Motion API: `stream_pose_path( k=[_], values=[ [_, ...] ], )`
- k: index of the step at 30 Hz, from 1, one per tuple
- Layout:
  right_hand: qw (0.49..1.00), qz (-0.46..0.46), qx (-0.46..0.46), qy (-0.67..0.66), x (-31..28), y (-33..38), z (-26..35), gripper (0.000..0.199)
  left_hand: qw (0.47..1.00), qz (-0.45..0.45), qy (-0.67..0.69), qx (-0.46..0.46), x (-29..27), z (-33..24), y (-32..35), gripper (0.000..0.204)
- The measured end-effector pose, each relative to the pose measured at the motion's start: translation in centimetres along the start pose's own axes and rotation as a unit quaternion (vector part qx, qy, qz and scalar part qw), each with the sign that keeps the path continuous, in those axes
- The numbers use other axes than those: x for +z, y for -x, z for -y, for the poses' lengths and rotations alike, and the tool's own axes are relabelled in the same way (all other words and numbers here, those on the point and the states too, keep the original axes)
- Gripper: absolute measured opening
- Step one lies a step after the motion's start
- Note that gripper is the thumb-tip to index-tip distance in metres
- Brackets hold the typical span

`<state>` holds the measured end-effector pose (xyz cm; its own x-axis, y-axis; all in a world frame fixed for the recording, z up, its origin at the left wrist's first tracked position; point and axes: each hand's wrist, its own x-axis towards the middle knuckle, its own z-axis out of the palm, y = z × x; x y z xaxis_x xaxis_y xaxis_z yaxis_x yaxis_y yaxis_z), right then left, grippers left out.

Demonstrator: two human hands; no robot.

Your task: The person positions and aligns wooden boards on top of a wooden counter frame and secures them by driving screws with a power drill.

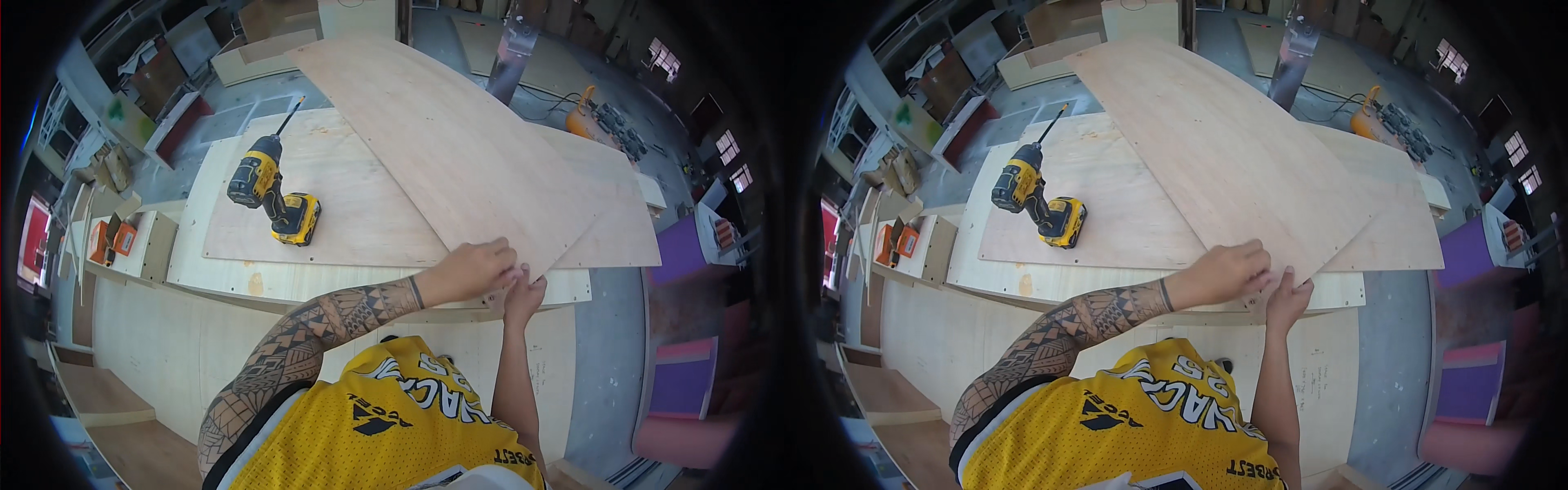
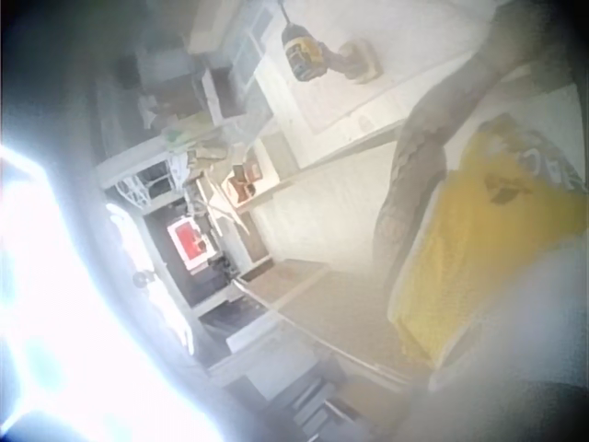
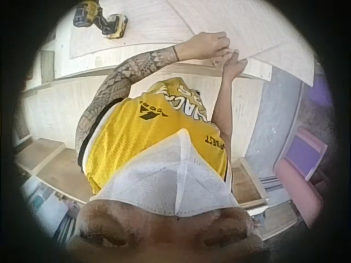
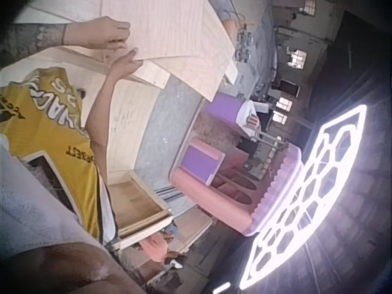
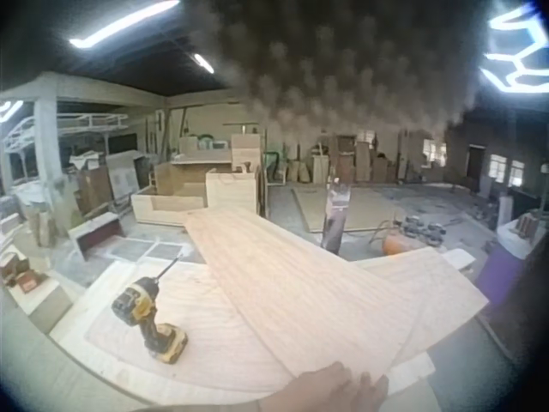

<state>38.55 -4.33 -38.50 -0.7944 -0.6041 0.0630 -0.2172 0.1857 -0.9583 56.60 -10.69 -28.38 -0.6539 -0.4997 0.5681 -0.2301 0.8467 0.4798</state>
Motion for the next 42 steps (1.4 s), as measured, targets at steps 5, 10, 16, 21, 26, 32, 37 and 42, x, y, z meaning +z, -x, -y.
stream_pose_path(
  k=[5, 10, 16, 21, 26, 32, 37, 42],
  values=[
    [1.000, -0.016, 0.004, -0.010, -0.5, 0.1, 1.2, 0.061, 0.903, -0.078, 0.270, -0.325, -7.1, 10.3, 0.8, 0.018],
    [0.996, 0.009, 0.036, -0.075, -0.1, -0.5, -0.6, 0.062, 0.676, -0.546, 0.367, -0.332, -13.7, 14.6, 2.7, 0.056],
    [0.986, 0.004, 0.022, -0.164, -1.0, 0.6, -0.9, 0.050, 0.781, -0.277, 0.394, -0.398, -8.4, 13.7, 7.5, 0.062],
    [0.987, -0.045, 0.077, -0.137, -7.6, 2.7, 2.6, 0.049, 0.839, -0.241, 0.264, -0.410, -9.1, 17.8, 11.6, 0.062],
    [0.989, -0.079, 0.105, -0.068, -21.1, 7.0, 1.4, 0.051, 0.897, -0.213, 0.038, -0.387, -9.5, 13.5, 10.2, 0.067],
    [0.975, -0.144, 0.165, 0.023, -38.8, 16.9, -6.6, 0.056, 0.929, -0.107, -0.045, -0.352, -8.0, 12.7, 12.1, 0.077],
    [0.929, -0.260, 0.251, 0.083, -49.2, 27.6, -11.7, 0.058, 0.939, -0.044, -0.072, -0.333, -6.8, 8.9, 14.3, 0.085],
    [0.886, -0.380, 0.219, 0.150, -57.6, 37.7, -15.4, 0.056, 0.962, -0.019, -0.073, -0.263, -3.3, -0.3, 15.6, 0.061]
  ],
)
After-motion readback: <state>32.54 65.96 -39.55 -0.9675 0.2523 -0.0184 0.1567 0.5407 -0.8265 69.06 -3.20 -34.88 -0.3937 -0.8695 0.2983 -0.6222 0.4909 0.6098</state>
